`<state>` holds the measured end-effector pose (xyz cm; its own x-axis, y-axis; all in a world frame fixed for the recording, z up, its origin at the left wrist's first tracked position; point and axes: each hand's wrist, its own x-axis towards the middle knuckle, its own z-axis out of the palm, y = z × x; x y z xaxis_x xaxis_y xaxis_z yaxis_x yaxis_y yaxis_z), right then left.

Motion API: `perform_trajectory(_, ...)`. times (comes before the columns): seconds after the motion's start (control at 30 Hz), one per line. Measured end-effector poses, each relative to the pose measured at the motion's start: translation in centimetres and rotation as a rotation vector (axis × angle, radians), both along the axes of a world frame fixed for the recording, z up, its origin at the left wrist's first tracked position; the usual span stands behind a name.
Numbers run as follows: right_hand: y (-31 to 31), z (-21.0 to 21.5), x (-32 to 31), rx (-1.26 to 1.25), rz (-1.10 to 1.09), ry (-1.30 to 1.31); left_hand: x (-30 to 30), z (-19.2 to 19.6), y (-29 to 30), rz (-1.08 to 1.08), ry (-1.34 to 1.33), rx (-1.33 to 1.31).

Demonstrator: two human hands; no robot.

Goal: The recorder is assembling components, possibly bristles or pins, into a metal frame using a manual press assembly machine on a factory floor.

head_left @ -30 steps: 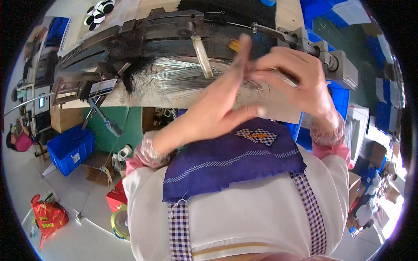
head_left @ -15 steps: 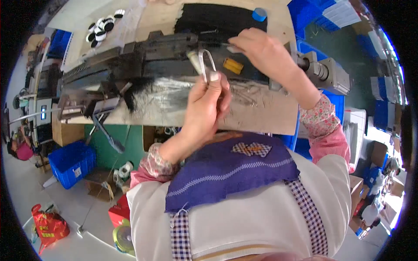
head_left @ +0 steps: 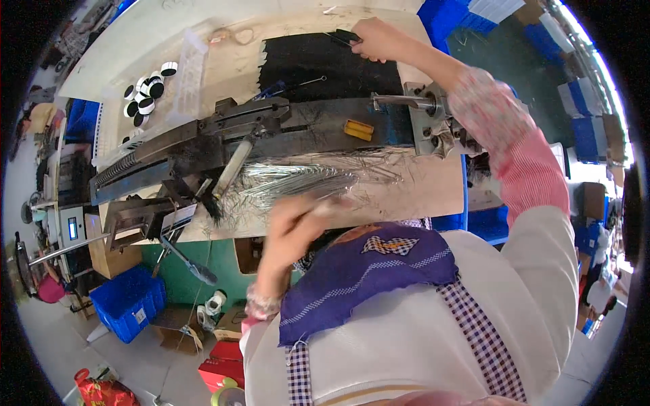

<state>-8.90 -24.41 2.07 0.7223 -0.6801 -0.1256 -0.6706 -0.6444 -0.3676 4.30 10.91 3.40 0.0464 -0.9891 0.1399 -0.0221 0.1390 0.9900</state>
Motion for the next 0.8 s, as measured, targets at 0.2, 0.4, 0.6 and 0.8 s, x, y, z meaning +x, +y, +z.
perform_trajectory(0.2,-2.3,0.2,-0.9,0.067,-0.126,0.053,-1.6,-3.7,-8.7,-0.107,-0.088,0.277)
perform_trajectory(0.4,10.9,5.8,-4.1,0.037,0.459,-0.221,0.1,-3.0,-14.0,-0.097,-0.377,0.197)
perform_trajectory(0.6,10.5,4.4,-4.3,-0.071,0.634,-0.39,1.0,-0.2,-14.5,-0.281,-0.666,0.111)
perform_trajectory(0.8,10.8,3.4,-3.9,-0.181,0.57,-0.402,-0.4,-2.1,-16.1,-0.222,-0.893,0.012)
